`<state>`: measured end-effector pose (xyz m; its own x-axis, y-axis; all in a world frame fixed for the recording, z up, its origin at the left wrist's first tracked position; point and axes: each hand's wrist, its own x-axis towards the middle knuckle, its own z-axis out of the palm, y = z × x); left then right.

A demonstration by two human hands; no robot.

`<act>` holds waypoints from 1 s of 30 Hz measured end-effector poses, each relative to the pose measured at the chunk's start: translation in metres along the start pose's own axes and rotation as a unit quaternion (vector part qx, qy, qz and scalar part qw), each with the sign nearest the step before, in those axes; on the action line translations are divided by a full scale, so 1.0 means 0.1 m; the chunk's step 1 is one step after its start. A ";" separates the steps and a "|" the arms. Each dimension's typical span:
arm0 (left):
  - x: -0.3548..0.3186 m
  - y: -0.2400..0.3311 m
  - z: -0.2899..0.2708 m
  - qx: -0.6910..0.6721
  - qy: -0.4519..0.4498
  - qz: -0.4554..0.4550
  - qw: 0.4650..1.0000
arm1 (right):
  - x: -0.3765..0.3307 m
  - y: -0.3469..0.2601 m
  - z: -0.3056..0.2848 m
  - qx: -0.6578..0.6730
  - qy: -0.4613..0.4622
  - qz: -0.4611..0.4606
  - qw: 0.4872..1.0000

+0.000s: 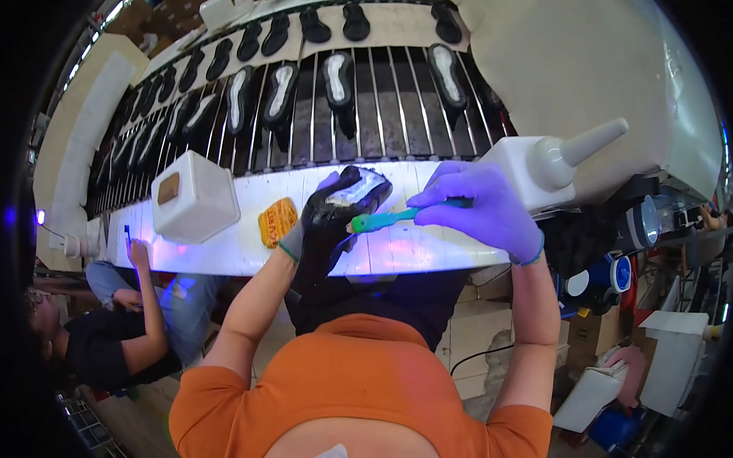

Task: The worker is applying a liquid adhesive or primer to the perimeter and inner surfaces of shoe soles and upper assemblies using a brush.

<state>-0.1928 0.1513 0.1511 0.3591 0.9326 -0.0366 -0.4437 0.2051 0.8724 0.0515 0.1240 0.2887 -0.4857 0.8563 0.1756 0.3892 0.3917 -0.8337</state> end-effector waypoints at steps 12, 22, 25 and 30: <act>0.08 -0.28 -0.24 -0.374 -0.113 -0.257 0.884 | 0.04 0.03 0.03 -0.059 -0.040 -0.004 0.997; 0.17 -0.42 -0.35 -0.257 -0.064 -0.263 0.928 | 0.10 0.07 0.13 -0.049 -0.048 -0.018 0.997; 0.15 -0.41 -0.38 -0.203 -0.059 -0.198 0.957 | 0.09 0.07 0.15 -0.042 -0.048 0.005 0.998; 0.03 -0.11 -0.23 -0.128 0.022 -0.289 0.949 | 0.08 0.04 0.16 -0.064 -0.054 0.038 0.996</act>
<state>-0.2058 0.1592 0.1305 0.5715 0.6526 -0.4974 -0.3695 0.7459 0.5542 0.0366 0.1268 0.2781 -0.5304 0.8462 0.0515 0.5213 0.3735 -0.7673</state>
